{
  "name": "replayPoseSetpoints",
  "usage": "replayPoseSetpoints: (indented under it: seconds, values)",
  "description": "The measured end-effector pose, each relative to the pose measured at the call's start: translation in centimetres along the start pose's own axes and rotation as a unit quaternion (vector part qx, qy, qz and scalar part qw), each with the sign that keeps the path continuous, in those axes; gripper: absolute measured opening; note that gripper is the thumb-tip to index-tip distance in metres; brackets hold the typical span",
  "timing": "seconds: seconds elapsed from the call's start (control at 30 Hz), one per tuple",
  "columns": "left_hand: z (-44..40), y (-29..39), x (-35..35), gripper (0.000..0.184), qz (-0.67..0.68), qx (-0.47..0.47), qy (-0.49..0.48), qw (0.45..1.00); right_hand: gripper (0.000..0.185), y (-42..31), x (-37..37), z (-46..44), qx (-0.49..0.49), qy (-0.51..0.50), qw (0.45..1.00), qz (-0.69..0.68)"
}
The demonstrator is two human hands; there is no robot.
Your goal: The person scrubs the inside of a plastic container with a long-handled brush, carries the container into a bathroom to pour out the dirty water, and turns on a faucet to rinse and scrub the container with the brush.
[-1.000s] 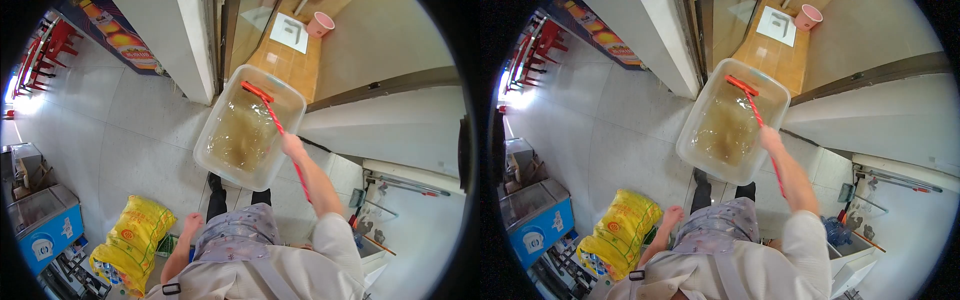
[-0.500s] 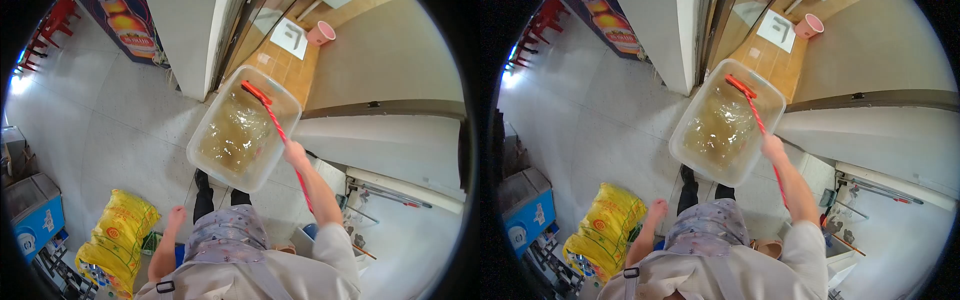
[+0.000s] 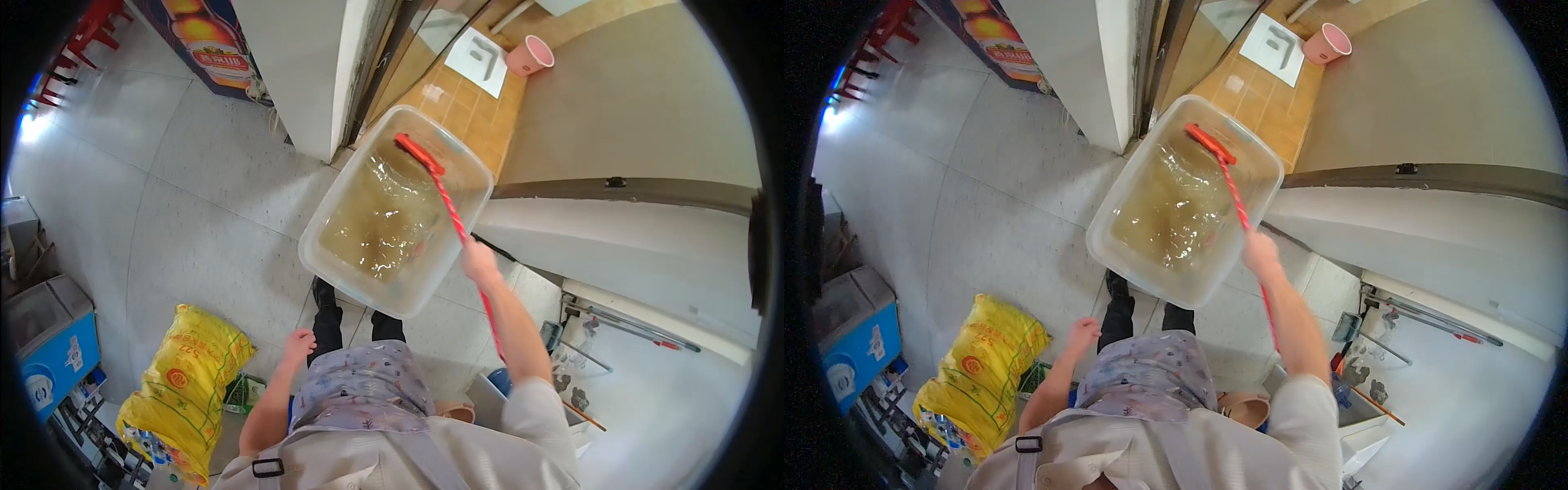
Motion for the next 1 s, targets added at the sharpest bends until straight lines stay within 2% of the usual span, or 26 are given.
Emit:
replayPoseSetpoints:
  seconds: [0.07, 0.13, 0.17, 0.3, 0.4, 0.43, 0.5, 0.57, 0.63, 0.8, 0.9, 0.97, 1.0]
  values:
    - [-0.2, 0.2, -1.0, 0.017, -0.003, 0.006, 0.022, 1.0, 0.024, -1.1, 0.8, -3.0, -0.012, -0.01, 1.0, -0.004]
    - [-0.2, 0.5, -1.5, 0.017, 0.002, -0.003, 0.035, 0.999, 0.021, -1.0, 0.1, -2.4, -0.017, 0.04, 0.999, -0.003]
    - [-0.1, 0.3, -1.4, 0.017, 0.011, -0.015, 0.045, 0.999, 0.024, 0.5, -0.6, 0.0, -0.023, 0.039, 0.999, 0.007]
    - [-1.5, -0.4, -1.0, 0.018, -0.018, -0.015, 0.046, 0.999, 0.034, 2.6, -7.2, 11.6, 0.051, -0.001, 0.999, 0.017]
    - [-1.3, -0.6, -0.5, 0.018, -0.009, -0.016, 0.03, 0.999, 0.044, 3.5, -6.6, 9.2, 0.016, -0.003, 0.999, 0.042]
    - [-1.3, -0.6, -0.4, 0.02, -0.019, -0.017, 0.029, 0.999, 0.037, 3.4, -5.0, 6.0, -0.036, 0.017, 0.998, 0.048]
    - [-0.6, -1.1, 0.2, 0.021, -0.024, -0.023, 0.029, 0.999, 0.027, 2.1, -1.2, -1.5, -0.064, -0.02, 0.997, 0.04]
    - [0.1, -0.8, 0.0, 0.025, -0.004, -0.03, 0.046, 0.998, 0.02, -0.8, -0.8, -4.7, -0.043, 0.0, 0.999, 0.014]
    - [0.6, 0.0, 0.7, 0.026, 0.003, -0.036, 0.037, 0.999, 0.022, 0.3, -2.1, -1.8, -0.032, 0.008, 0.999, 0.02]
    - [-0.4, -0.7, 1.8, 0.025, -0.014, -0.045, 0.001, 0.999, 0.035, 4.0, -7.6, 12.6, 0.016, 0.01, 1.0, 0.025]
    - [-1.3, -1.2, 1.9, 0.018, 0.004, -0.034, 0.009, 0.999, 0.037, 3.8, -6.9, 10.2, 0.04, -0.012, 0.999, 0.025]
    - [-1.9, -2.1, 1.2, 0.017, -0.004, -0.016, 0.012, 1.0, 0.036, 4.9, -1.9, 3.9, -0.046, 0.033, 0.997, 0.047]
    - [-1.4, -2.0, 1.0, 0.017, -0.003, -0.014, 0.013, 1.0, 0.031, 3.7, -0.8, 0.3, -0.048, 0.0, 0.998, 0.045]
Point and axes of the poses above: each hand's wrist, its own z-axis away from the middle knuckle, its own x-axis out of the palm, y = z × x, the point moved 3 cm from there along -z, towards the middle knuckle, and after that the axes turned 13 degrees about -x, right-handed, at the moved point
